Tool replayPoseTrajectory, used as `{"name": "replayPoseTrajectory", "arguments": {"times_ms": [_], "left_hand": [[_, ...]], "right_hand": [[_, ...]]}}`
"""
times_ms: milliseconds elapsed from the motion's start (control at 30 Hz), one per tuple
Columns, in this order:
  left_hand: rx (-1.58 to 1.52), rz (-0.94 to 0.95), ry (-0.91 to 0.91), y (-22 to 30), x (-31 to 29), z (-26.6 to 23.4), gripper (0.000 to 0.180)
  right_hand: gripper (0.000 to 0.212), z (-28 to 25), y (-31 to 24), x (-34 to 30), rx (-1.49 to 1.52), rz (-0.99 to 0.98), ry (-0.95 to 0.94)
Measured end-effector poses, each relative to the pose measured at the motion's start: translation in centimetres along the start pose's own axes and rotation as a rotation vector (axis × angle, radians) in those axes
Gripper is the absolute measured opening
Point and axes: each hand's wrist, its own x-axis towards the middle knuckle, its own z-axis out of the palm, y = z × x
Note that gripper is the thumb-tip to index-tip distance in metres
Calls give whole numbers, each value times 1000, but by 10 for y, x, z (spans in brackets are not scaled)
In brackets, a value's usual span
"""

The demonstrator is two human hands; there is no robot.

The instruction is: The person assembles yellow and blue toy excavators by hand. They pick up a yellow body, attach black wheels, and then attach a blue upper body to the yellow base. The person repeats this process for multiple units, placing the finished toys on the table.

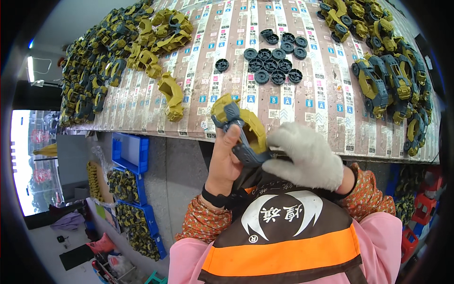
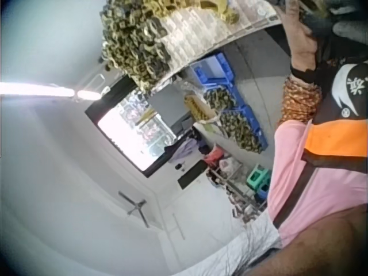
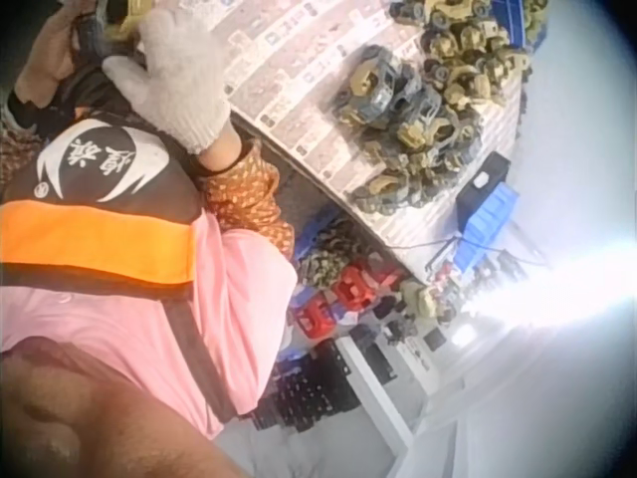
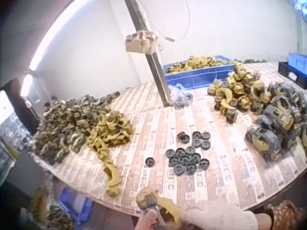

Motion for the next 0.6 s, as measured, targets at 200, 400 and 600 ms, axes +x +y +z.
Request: {"name": "replayPoseTrajectory", "arguments": {"times_ms": [200, 400, 600], "left_hand": [[-30, -27, 11, 6, -5, -1, 61], [34, -21, 55, 6, -11, -4, 72], [-20, -1, 7, 5, -10, -2, 77]], "right_hand": [[18, -38, 95, 52, -205, 198, 362], [28, -41, 105, 89, -545, 419, 34], [25, -28, 105, 72, -491, 253, 137]]}}
